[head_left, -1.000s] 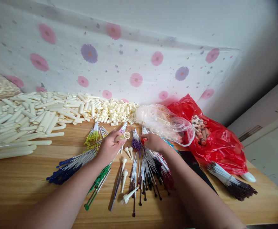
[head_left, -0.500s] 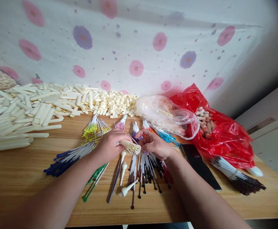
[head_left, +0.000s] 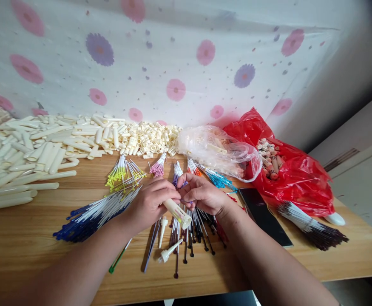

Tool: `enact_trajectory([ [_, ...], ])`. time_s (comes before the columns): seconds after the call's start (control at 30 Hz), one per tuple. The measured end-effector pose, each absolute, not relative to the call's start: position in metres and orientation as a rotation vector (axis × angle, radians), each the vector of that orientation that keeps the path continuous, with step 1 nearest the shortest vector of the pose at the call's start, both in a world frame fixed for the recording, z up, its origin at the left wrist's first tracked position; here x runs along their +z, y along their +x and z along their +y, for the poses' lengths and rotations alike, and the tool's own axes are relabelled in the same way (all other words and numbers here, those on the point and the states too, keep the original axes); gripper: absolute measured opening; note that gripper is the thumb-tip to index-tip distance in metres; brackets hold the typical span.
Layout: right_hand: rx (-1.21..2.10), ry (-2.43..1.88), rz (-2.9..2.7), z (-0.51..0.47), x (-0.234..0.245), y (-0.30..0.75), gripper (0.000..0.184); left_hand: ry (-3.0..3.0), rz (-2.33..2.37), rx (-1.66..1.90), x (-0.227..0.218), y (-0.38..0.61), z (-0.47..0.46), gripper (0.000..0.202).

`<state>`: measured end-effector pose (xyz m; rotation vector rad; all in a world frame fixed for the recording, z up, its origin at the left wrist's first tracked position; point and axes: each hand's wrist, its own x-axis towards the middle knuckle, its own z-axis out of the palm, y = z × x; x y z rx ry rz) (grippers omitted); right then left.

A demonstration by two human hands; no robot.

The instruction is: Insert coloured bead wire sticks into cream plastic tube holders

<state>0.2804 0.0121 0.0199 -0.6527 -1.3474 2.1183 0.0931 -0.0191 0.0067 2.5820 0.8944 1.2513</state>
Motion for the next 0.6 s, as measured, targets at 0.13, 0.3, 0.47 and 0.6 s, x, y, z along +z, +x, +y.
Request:
enact_trajectory([
  [0.13,1.922,-0.667,-1.309,0.013,0.018,0.278,0.014,2.404,1.011,1.294,0.010,0.092,-0.020,0.004],
  [0.3,1.324,-0.679,-1.493,0.009,0.014,0.275,0.019,1.982,1.206,1.376,0.010,0.093,-0.019,0.006],
  [0.47,0.809,-0.653,-1.814,0.003,0.016,0.271,0.029,1.711,1.242,1.360,0.007,0.098,-0.020,0.015],
  [0.6,0.927,-0.661,-1.713,0.004,0.012,0.269,0.025,1.604,1.181,1.306,0.003,0.100,-0.023,0.017],
])
